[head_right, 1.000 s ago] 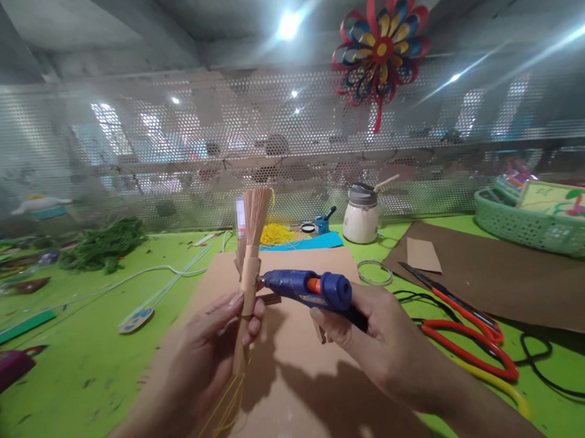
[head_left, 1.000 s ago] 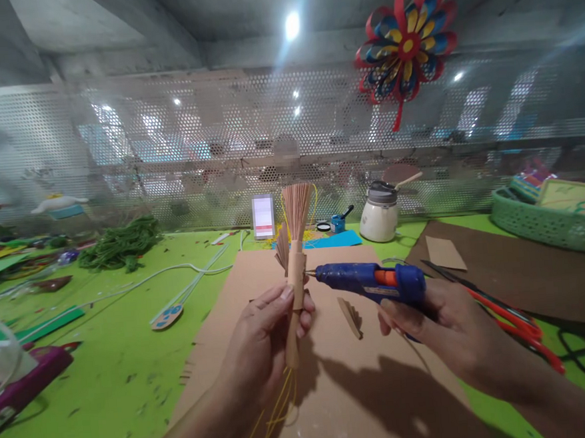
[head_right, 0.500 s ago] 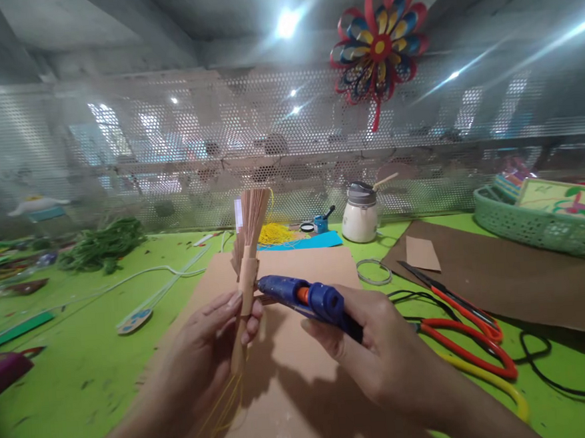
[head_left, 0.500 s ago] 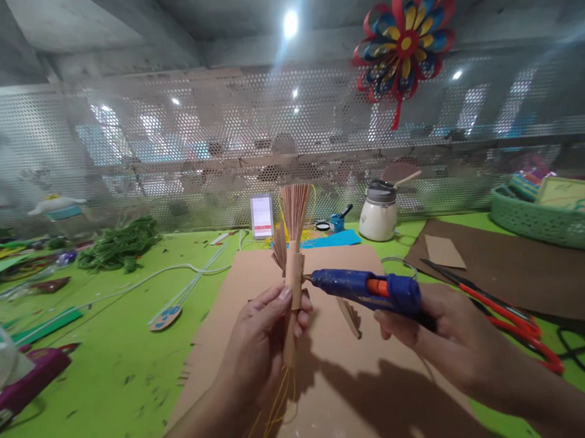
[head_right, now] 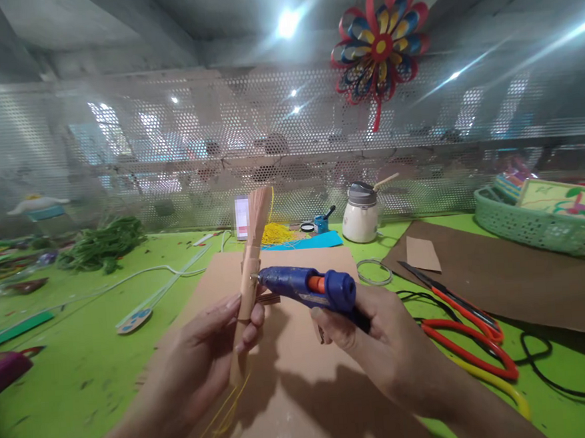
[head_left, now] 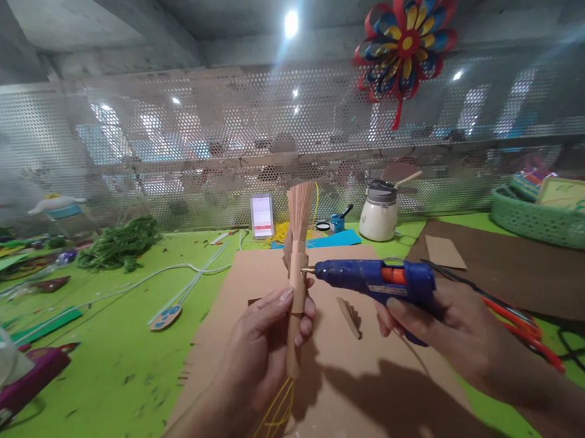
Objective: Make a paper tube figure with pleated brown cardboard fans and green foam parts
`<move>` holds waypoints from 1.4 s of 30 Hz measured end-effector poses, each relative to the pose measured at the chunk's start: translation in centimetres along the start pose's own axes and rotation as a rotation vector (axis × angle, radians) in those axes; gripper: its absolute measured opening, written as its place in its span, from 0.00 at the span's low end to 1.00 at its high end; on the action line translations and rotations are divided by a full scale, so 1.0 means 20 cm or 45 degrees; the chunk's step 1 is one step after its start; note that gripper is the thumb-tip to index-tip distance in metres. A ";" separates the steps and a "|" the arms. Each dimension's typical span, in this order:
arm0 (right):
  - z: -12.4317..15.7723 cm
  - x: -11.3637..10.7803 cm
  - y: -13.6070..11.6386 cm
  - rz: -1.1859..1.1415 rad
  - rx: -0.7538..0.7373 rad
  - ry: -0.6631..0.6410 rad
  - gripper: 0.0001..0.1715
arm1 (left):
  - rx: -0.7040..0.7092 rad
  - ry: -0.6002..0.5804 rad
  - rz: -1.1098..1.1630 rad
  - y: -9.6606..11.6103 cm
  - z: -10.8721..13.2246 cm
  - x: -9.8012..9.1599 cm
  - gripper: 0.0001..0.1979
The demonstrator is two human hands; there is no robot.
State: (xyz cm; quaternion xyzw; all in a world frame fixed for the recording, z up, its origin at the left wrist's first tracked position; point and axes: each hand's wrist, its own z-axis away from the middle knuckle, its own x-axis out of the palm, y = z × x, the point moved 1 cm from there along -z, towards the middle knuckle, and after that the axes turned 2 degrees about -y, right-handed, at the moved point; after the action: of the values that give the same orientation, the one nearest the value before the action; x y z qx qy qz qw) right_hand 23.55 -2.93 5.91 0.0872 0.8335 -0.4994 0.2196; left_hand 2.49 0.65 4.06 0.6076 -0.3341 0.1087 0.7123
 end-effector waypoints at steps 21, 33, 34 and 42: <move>0.01 -0.01 -0.01 0.119 -0.041 0.003 0.19 | -0.049 -0.004 0.017 0.01 0.01 0.00 0.06; 0.01 -0.01 -0.02 0.200 -0.087 0.027 0.18 | -0.038 -0.025 0.008 0.00 0.01 -0.01 0.06; 0.01 -0.01 -0.02 0.202 -0.074 0.021 0.18 | -0.037 -0.025 0.006 0.00 0.00 -0.01 0.06; 0.00 -0.01 -0.01 0.196 -0.096 0.059 0.17 | -0.029 -0.043 0.017 0.00 0.00 -0.01 0.06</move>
State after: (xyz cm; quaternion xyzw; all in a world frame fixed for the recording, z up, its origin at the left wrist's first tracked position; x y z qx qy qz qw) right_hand 23.64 -3.08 6.18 0.1540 0.8474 -0.4471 0.2412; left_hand 2.33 0.66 3.94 0.5988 -0.3513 0.0995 0.7128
